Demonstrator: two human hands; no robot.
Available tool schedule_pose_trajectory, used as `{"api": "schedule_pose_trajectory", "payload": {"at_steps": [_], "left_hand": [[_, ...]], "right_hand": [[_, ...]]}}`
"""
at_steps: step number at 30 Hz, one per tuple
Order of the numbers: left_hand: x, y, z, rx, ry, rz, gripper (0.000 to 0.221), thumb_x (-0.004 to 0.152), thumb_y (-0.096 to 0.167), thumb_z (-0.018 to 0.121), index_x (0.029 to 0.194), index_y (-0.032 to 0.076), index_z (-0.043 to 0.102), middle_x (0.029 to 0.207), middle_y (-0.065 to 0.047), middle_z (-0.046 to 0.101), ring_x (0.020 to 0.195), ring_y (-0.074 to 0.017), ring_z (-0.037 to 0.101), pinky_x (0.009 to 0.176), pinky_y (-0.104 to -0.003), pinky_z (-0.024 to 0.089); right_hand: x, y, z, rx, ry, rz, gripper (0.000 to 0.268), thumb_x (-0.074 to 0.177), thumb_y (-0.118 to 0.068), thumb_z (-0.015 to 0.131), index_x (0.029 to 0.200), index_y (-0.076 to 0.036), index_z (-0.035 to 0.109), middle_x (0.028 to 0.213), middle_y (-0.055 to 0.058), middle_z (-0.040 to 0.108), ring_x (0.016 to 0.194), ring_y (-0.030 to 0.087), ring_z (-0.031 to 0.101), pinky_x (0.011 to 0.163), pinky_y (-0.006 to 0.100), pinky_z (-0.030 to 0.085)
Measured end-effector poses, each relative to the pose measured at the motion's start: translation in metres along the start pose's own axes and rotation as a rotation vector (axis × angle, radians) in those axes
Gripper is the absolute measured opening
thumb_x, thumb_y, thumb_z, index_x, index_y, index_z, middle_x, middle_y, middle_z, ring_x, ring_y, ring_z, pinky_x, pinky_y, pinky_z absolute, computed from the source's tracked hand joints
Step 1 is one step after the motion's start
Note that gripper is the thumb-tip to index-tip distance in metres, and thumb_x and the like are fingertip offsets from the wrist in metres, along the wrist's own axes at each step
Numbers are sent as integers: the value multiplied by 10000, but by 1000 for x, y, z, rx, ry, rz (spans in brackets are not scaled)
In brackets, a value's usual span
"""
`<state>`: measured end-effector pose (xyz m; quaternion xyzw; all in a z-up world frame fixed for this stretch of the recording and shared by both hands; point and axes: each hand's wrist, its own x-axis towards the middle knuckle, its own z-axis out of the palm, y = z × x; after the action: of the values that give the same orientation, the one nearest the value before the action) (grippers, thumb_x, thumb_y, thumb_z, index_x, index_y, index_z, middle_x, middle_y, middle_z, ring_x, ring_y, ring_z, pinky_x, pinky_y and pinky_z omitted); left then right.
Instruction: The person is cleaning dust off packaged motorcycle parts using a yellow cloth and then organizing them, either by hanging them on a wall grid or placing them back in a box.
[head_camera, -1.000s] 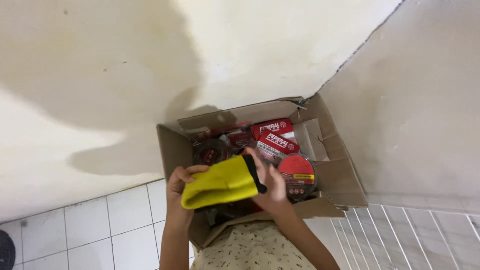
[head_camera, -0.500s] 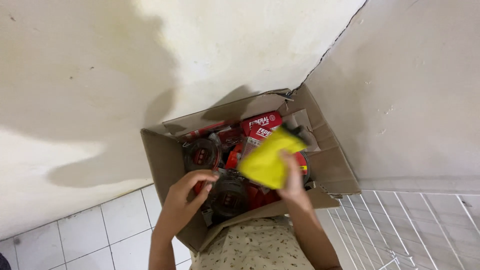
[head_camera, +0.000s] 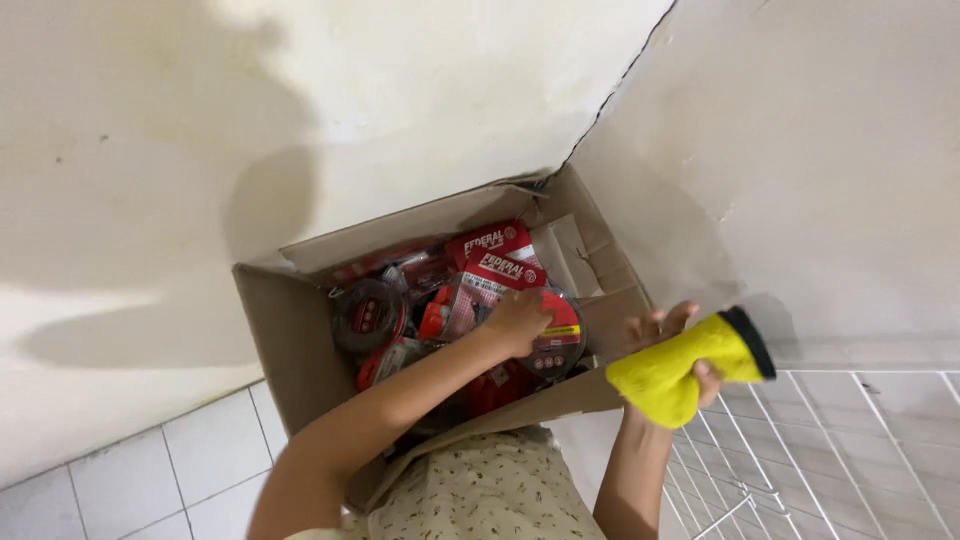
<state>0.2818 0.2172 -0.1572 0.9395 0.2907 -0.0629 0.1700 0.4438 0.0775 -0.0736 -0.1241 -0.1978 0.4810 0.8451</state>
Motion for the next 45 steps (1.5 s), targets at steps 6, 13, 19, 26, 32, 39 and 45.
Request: {"api": "schedule_pose_trajectory", "payload": {"at_steps": [6, 13, 19, 26, 32, 39, 45], "left_hand": [[87, -35, 100, -256, 251, -283, 573, 771, 210, 753, 1274, 8, 568, 1197, -229, 606, 1132, -408, 592, 919, -541, 513], [67, -47, 82, -666, 184, -274, 310, 819, 228, 773, 1000, -12, 697, 1031, -206, 701, 950, -343, 684, 835, -478, 552], [42, -8, 63, -838, 27, -220, 873, 804, 166, 793, 1507, -14, 308, 1160, -284, 653, 1043, -408, 655, 854, -496, 532], [-5, -24, 51, -810, -22, -344, 800, 754, 192, 816, 1427, 0, 428, 1222, -245, 649, 1130, -373, 642, 935, -449, 535], [-126, -54, -40, -1066, 324, -411, 477, 891, 438, 659, 1171, 60, 740, 968, -136, 767, 892, -224, 705, 822, -345, 550], [-202, -55, -13, -1635, 1027, -474, 540, 999, 400, 681, 1225, -90, 695, 1023, -136, 696, 946, -194, 598, 851, -324, 481], [-236, -22, -26, -2186, 1217, -118, 612, 926, 404, 572, 1412, 39, 508, 1342, -129, 639, 1220, -242, 621, 1043, -398, 501]], "right_hand": [[-38, -18, -21, -180, 41, -11, 519, 901, -165, 665, 1394, -146, 503, 1291, 91, 567, 1028, 291, 549, 973, 499, 452], [-62, -8, -19, -325, 161, 36, 657, 874, -365, 685, 1426, -94, 455, 1189, 134, 499, 986, 308, 517, 913, 517, 447], [-56, 3, -31, -270, 133, 151, 677, 920, -453, 664, 1421, -45, 461, 1234, 141, 524, 1024, 329, 524, 926, 509, 442], [-31, 19, -2, -474, 3, 219, 687, 878, -409, 701, 1402, -22, 485, 1262, 199, 577, 1059, 382, 615, 849, 513, 538], [-17, 43, -6, -810, 41, 253, 499, 855, -156, 742, 1300, 13, 592, 1143, 189, 691, 992, 303, 690, 859, 422, 570], [0, 101, 85, -1450, -386, 208, 373, 739, -6, 762, 1109, 24, 723, 969, 154, 734, 837, 234, 713, 768, 356, 561], [-25, 140, 161, -1541, -641, -152, 468, 690, -20, 798, 1145, 0, 691, 1055, 180, 719, 927, 296, 715, 806, 388, 564]]}}
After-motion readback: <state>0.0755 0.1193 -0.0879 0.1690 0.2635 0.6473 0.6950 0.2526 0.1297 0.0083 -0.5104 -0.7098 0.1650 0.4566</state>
